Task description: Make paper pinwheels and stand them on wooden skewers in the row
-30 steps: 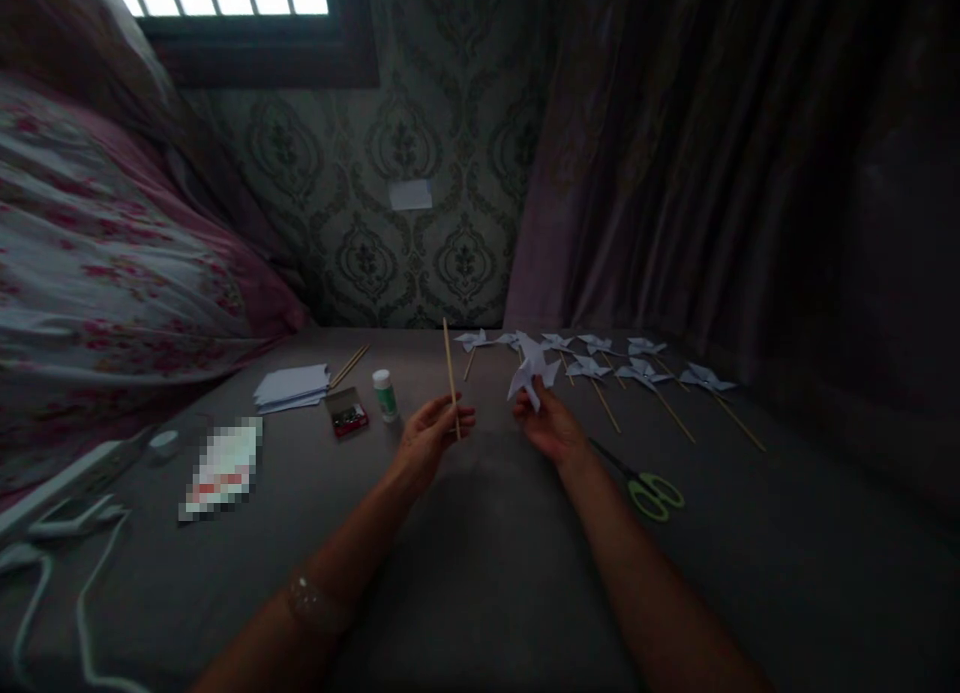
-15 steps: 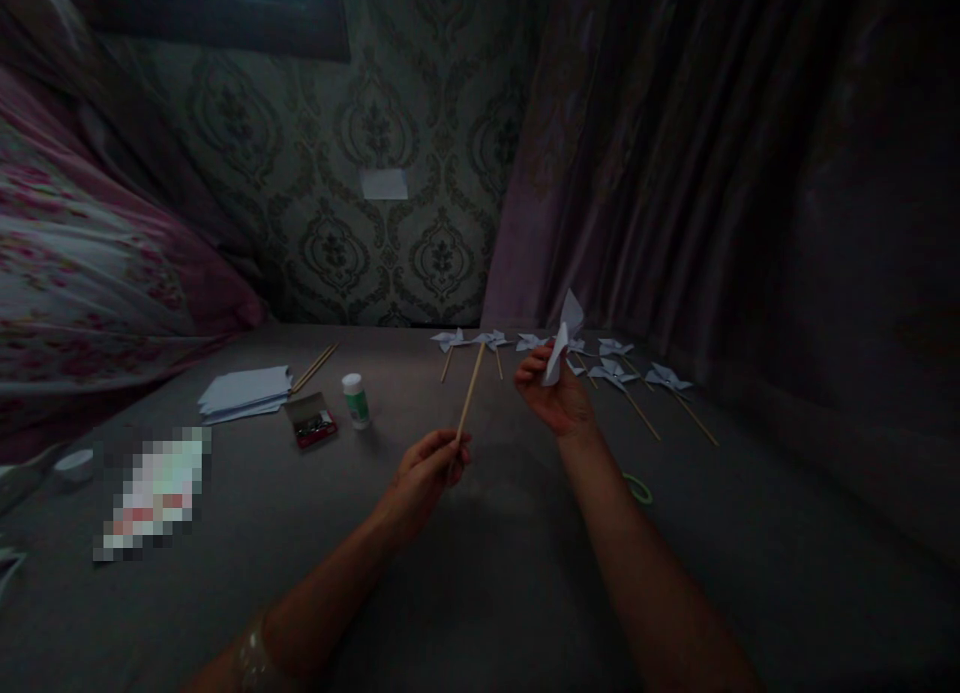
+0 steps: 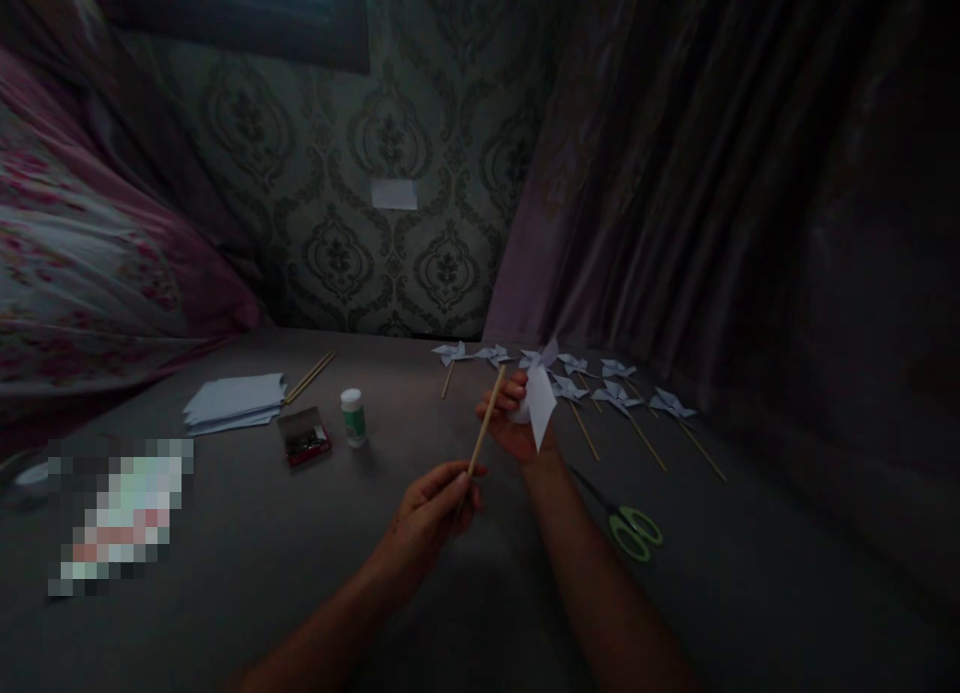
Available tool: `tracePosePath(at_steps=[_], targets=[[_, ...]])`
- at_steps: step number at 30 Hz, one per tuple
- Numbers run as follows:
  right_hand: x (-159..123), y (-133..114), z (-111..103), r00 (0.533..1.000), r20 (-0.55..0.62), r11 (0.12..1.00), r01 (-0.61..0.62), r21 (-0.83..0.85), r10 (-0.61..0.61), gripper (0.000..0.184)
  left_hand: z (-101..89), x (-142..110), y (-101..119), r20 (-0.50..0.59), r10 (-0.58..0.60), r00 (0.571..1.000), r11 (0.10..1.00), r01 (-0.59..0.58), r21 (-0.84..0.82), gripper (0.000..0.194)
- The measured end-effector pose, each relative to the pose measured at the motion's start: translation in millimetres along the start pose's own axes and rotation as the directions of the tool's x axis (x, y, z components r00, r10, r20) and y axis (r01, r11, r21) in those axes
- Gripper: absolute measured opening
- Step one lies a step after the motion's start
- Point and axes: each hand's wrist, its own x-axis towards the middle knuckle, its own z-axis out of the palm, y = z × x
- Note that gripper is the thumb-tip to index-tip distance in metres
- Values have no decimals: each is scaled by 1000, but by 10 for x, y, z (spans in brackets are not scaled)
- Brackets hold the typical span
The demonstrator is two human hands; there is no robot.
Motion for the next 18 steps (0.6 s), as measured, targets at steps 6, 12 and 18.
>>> tracePosePath(at_steps=[6, 12, 18], targets=[[18, -23, -33, 1000, -26, 999, -18, -43, 17, 26, 10, -23, 2, 48, -6, 999, 999, 7, -31, 34], [15, -30, -70, 999, 14, 996, -48, -78, 50, 28, 31, -29, 19, 50, 13, 999, 1000, -13, 8, 34], [15, -15, -38, 997, 6, 997, -75, -23, 75, 29, 22, -6, -2, 61, 30, 998, 999, -31, 17, 32]])
